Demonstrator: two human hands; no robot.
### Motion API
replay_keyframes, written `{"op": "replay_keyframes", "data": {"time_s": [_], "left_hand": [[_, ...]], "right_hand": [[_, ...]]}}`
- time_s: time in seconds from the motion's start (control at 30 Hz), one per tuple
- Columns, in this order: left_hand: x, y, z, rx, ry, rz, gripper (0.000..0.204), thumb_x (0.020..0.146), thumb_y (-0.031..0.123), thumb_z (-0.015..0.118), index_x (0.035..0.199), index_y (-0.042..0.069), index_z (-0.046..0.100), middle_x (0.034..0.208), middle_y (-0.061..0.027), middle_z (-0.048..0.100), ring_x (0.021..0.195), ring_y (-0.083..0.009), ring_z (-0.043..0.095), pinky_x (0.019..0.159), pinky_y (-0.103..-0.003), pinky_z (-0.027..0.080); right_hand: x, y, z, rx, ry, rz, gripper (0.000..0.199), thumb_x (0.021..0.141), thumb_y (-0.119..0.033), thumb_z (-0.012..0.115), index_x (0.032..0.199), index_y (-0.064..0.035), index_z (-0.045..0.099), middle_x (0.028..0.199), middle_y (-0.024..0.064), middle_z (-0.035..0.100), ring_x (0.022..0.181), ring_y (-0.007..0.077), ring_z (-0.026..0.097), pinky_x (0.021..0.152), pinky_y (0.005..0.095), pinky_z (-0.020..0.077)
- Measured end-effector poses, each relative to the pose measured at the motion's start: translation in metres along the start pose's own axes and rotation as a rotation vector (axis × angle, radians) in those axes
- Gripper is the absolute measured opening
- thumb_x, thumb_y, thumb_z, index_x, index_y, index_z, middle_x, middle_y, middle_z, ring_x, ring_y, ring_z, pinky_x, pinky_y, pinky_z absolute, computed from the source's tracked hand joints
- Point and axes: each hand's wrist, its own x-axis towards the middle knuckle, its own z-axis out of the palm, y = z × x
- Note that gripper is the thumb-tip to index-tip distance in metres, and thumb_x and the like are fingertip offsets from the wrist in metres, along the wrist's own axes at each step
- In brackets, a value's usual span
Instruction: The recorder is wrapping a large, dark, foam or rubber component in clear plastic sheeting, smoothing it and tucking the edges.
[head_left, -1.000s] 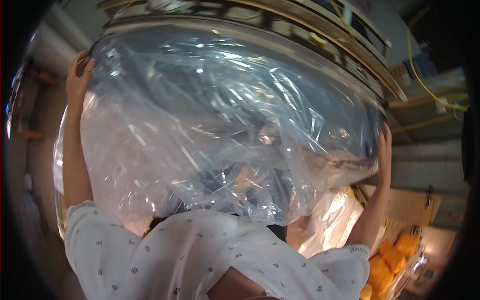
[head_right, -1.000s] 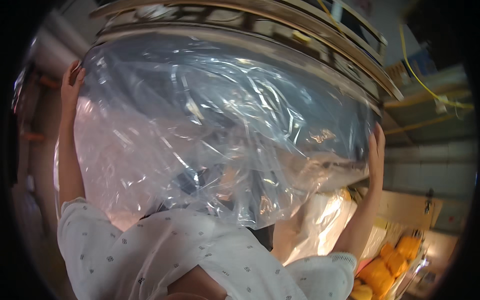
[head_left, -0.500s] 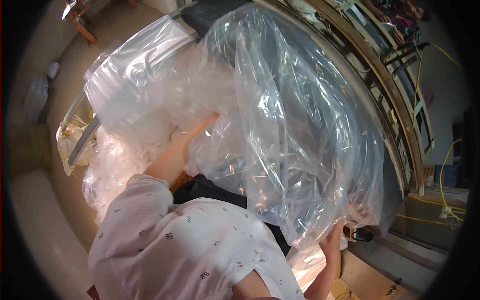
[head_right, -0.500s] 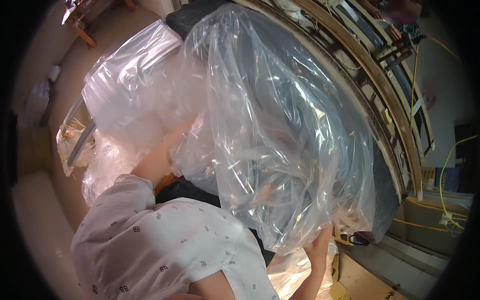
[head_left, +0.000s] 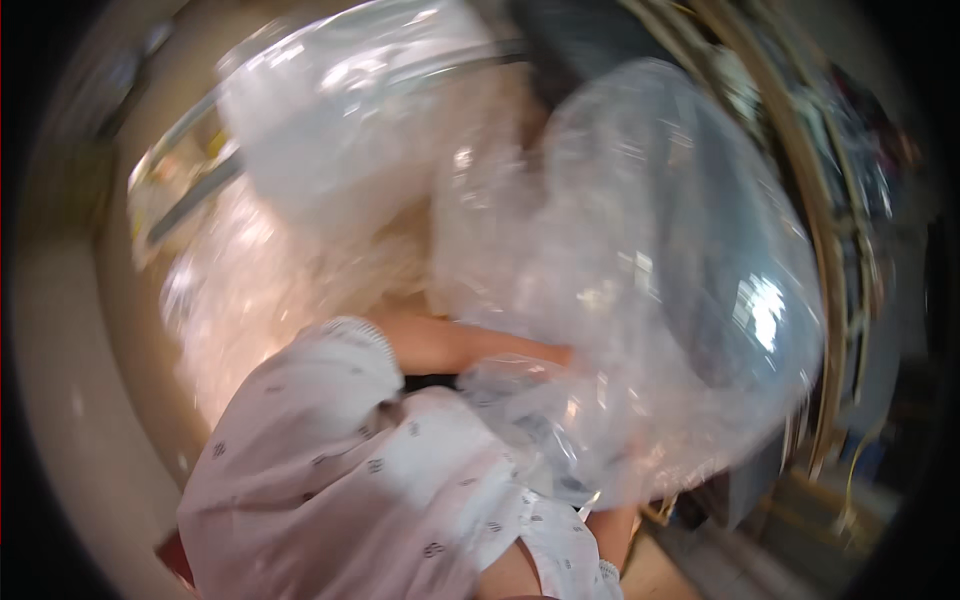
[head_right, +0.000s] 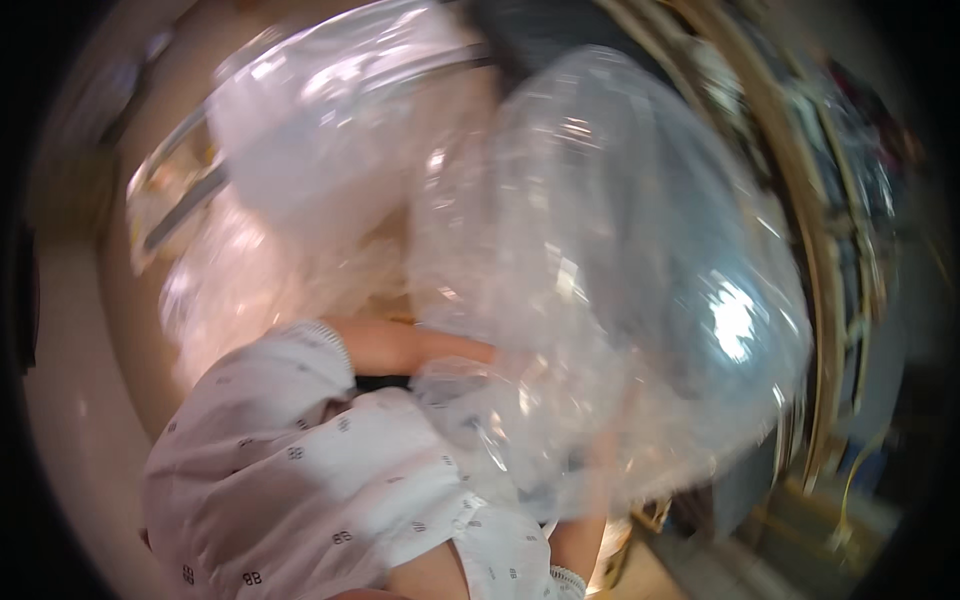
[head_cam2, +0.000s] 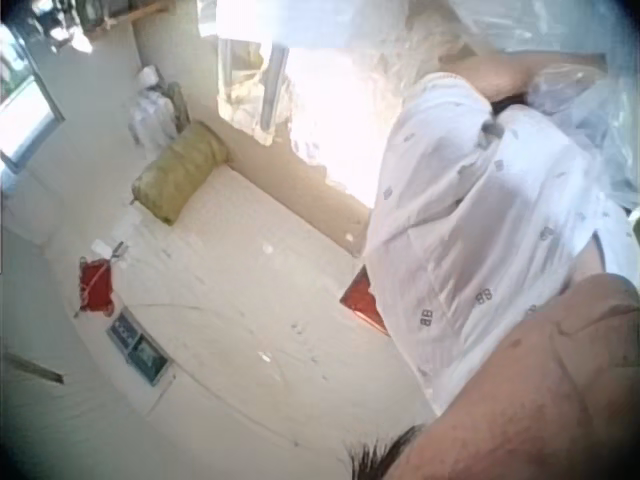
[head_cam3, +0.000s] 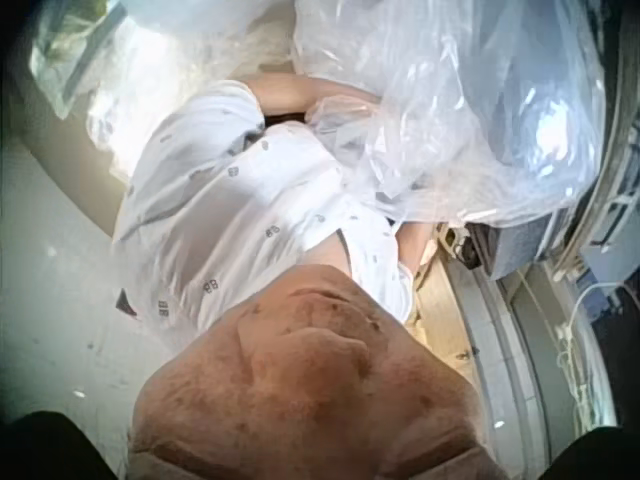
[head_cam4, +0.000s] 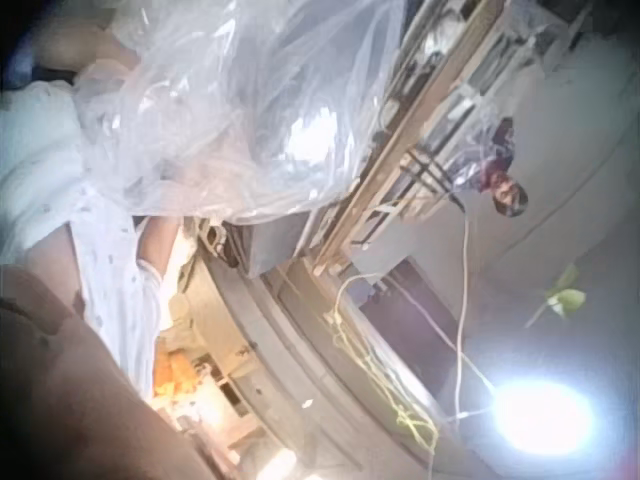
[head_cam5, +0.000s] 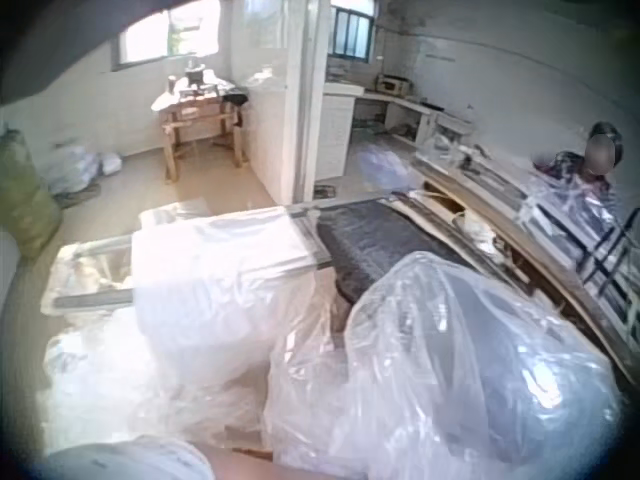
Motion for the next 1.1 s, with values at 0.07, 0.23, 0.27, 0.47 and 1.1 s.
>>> {"op": "replay_keyframes", "data": {"time_s": [0.07,0.23,0.27,0.47,1.1], "left_hand": [[-0.023,-0.007,0.014,0.049,0.178,-0.019,0.045,0.083,0.029,0.053,0.117,0.000,0.047,0.117,-0.0112,0.049,0.106,-0.0218,0.045,0.088,-0.037,0.039],[0.011,0.001,0.035,0.124,0.565,0.008,0.044,0.083,0.028,0.054,0.116,0.000,0.048,0.115,-0.0112,0.050,0.103,-0.0213,0.047,0.087,-0.036,0.040],[0.028,0.006,0.031,0.134,0.606,0.020,0.044,0.082,0.028,0.054,0.115,0.000,0.048,0.115,-0.0112,0.050,0.103,-0.0213,0.047,0.086,-0.036,0.040],[0.081,0.024,-0.049,0.171,0.758,0.126,0.042,0.082,0.026,0.055,0.113,-0.001,0.050,0.112,-0.0111,0.052,0.100,-0.0208,0.048,0.085,-0.036,0.041],[0.308,0.278,-0.638,0.852,0.652,0.761,0.031,0.075,0.013,0.061,0.100,-0.005,0.057,0.100,-0.0143,0.060,0.087,-0.0246,0.058,0.075,-0.035,0.047]], "right_hand": [[0.042,-0.029,0.001,-0.012,-0.113,-0.147,0.064,0.069,-0.016,0.066,0.125,0.0008,0.040,0.124,0.0155,0.044,0.115,0.0257,0.042,0.094,0.0332,0.0335],[0.119,-0.120,0.004,-0.050,-0.281,-0.455,0.059,0.072,-0.016,0.064,0.124,0.0006,0.042,0.123,0.0145,0.046,0.114,0.0244,0.043,0.094,0.0325,0.0332],[0.123,-0.133,0.001,-0.051,-0.288,-0.491,0.058,0.072,-0.016,0.064,0.124,0.0005,0.043,0.123,0.0143,0.046,0.114,0.0241,0.043,0.094,0.0323,0.0332],[0.113,-0.206,-0.013,-0.033,-0.243,-0.659,0.053,0.075,-0.016,0.062,0.122,0.0003,0.045,0.122,0.0132,0.047,0.113,0.0225,0.044,0.095,0.0314,0.0328],[0.018,0.036,-0.105,0.139,1.030,-0.238,0.028,0.091,-0.019,0.048,0.116,-0.0093,0.055,0.111,0.0055,0.057,0.105,0.0151,0.052,0.089,0.0281,0.0412]]}}
